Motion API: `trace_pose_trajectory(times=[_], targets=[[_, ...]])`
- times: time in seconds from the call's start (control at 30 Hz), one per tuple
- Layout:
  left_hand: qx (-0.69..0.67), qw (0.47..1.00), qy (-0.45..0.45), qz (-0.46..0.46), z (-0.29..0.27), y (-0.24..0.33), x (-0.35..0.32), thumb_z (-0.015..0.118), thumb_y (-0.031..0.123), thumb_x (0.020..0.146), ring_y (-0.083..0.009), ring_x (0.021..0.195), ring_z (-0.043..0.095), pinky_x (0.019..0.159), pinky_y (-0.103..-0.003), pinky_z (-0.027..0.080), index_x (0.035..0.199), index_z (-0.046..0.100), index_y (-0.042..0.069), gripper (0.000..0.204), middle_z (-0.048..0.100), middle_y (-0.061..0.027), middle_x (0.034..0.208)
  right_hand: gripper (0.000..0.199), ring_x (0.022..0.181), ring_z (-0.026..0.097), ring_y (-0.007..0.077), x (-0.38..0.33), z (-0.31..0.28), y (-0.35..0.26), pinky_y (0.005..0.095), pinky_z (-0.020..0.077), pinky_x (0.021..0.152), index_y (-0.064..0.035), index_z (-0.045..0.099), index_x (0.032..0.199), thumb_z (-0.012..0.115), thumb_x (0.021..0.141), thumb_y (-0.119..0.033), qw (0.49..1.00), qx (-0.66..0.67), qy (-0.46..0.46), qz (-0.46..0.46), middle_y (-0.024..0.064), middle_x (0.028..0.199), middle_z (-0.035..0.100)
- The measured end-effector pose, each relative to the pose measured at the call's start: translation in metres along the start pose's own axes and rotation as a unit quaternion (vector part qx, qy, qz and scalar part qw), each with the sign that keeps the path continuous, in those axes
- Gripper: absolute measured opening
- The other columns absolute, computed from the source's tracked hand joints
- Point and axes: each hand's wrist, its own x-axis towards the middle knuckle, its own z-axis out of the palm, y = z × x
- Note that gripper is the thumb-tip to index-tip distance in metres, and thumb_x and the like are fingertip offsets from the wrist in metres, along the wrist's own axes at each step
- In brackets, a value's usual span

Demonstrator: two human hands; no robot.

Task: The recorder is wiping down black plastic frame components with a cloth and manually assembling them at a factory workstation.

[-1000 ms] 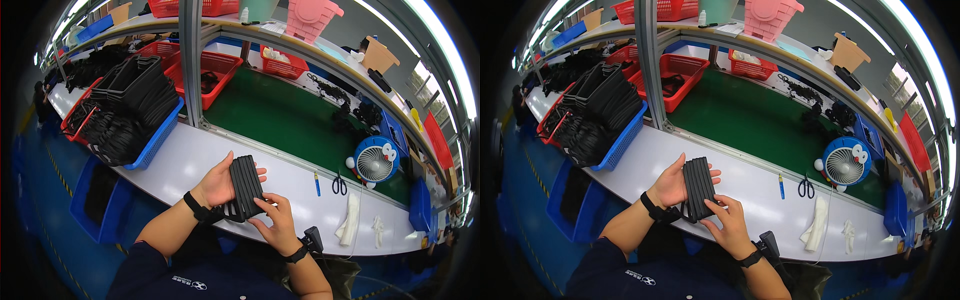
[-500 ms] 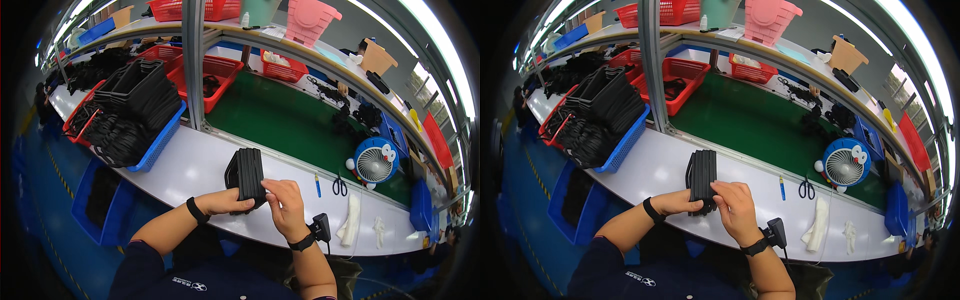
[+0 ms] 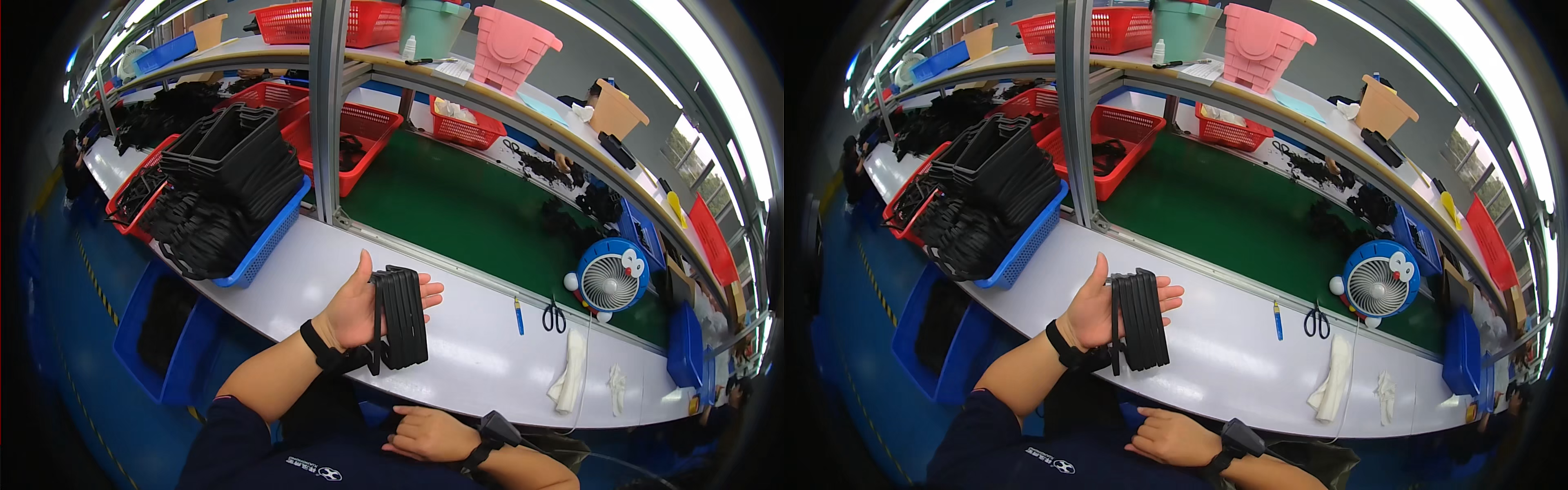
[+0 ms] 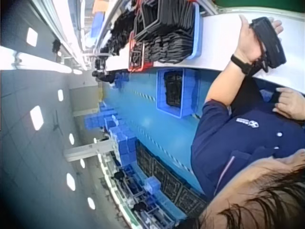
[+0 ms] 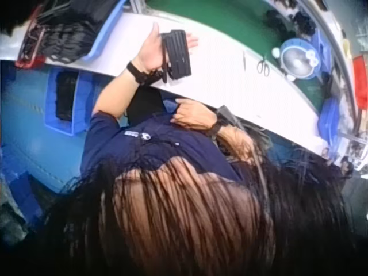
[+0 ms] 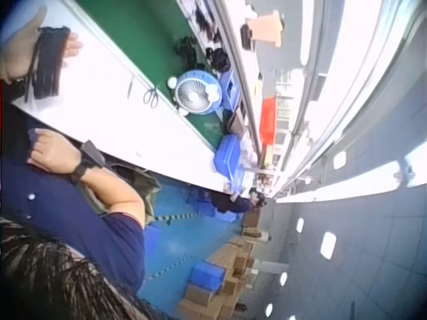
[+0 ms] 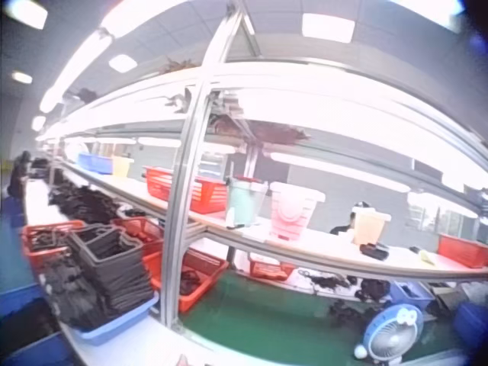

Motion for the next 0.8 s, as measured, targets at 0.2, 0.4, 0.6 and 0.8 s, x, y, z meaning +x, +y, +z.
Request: trace_pose_trajectory(times=[0.2, 0.4, 0.6, 0.8], targets=[[0.07, 0.997, 0.031, -0.021, 0.037, -0.012, -0.005, 0.024, 0.085, 0.089, -0.0384, 0.15, 0.027, 0.121, -0.052, 0.026, 0.154, 0.025, -0.004, 0.111, 0.028, -0.0288, 0.159, 0.07, 0.141, 0.043, 0.0321, 0.055, -0.112, 0.027, 0.0469, 0.0333, 0.116, -0.0009, 0.046, 0.145, 0.067, 0.091, -0.04, 0.932, -0.168, 0.296, 0.126, 0.0188, 0.149, 0.048], [-0.064, 0.996, -0.049, -0.029, 0.018, -0.015, -0.005, 0.026, 0.086, 0.088, -0.0396, 0.15, 0.025, 0.121, -0.056, 0.025, 0.154, 0.022, -0.007, 0.114, 0.026, -0.0297, 0.159, 0.033, 0.133, 0.052, 0.0292, 0.034, -0.054, -0.004, 0.0452, 0.0332, 0.116, -0.0013, 0.069, 0.116, 0.069, 0.092, -0.023, 0.986, -0.076, 0.147, 0.01, 0.0136, 0.13, 0.063], [-0.105, 0.994, -0.008, -0.003, 0.001, -0.014, -0.006, 0.03, 0.08, 0.092, -0.0402, 0.15, 0.025, 0.119, -0.059, 0.027, 0.153, 0.025, -0.008, 0.107, 0.024, -0.0306, 0.159, 0.043, 0.083, 0.064, 0.027, -0.01, -0.033, 0.012, 0.037, 0.0531, 0.079, -0.0093, 0.069, 0.114, 0.087, 0.075, -0.014, 0.932, 0.031, 0.347, 0.1, 0.0071, 0.095, 0.067], [-0.106, 0.994, 0.02, -0.005, -0.016, -0.025, 0.011, 0.031, 0.074, 0.097, -0.0414, 0.149, 0.028, 0.12, -0.056, 0.028, 0.151, 0.029, -0.008, 0.098, 0.026, -0.0313, 0.158, 0.081, 0.123, 0.047, 0.0348, 0.018, -0.031, 0.031, 0.043, 0.0444, 0.097, -0.0102, 0.054, 0.139, 0.092, 0.068, -0.017, 0.903, 0.021, 0.378, 0.205, 0.0161, 0.139, 0.047]])
